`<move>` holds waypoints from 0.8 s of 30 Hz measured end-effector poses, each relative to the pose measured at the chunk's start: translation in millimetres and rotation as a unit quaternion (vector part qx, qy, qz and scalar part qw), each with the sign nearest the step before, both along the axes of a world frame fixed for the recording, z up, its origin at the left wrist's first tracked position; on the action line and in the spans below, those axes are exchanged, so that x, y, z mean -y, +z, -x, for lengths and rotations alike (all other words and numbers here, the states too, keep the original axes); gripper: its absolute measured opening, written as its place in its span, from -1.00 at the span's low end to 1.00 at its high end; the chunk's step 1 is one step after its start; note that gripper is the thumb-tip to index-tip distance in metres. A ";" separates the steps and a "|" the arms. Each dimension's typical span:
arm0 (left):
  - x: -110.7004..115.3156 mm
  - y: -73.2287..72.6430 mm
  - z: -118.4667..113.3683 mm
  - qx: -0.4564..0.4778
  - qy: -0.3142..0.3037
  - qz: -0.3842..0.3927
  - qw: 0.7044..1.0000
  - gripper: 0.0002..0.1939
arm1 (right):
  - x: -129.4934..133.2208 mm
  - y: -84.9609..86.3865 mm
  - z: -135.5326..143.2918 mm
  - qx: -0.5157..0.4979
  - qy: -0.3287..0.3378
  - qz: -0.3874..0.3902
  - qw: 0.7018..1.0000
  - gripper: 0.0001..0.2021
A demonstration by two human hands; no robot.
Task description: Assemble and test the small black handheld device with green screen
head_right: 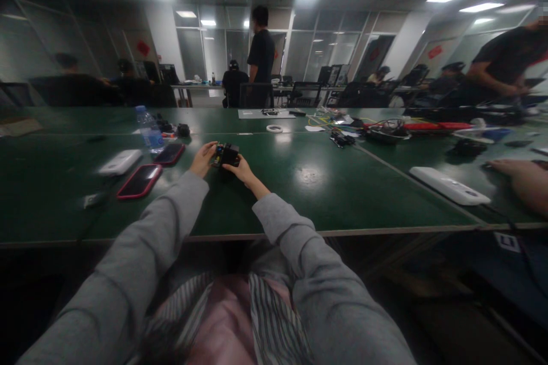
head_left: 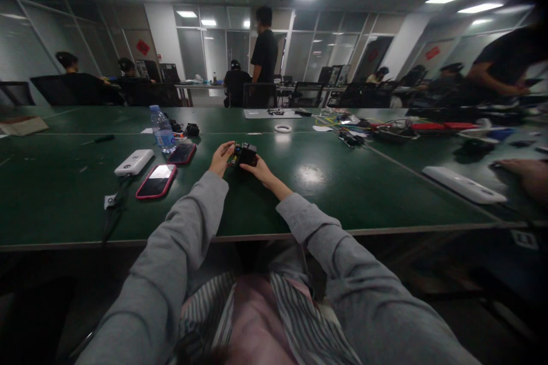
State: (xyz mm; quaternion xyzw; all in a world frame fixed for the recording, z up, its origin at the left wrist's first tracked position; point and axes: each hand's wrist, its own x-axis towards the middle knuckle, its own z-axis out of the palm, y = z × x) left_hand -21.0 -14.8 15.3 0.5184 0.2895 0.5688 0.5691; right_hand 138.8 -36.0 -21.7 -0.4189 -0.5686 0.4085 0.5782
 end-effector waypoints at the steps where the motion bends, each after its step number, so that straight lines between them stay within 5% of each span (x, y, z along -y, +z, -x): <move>1: -0.7 -0.3 0.3 0.003 -0.001 0.000 1.000 -0.57 | -0.2 0.2 0.0 -0.005 0.001 -0.001 1.000 -0.39; 16: -9.7 4.1 10.8 0.101 0.015 0.087 0.991 -0.55 | -0.2 6.6 -6.9 -0.101 0.029 0.050 0.993 -0.50; 24: -5.0 8.2 21.5 0.169 -0.101 0.181 0.963 -0.65 | 3.4 18.2 -8.7 -0.225 -0.017 0.149 0.963 -0.62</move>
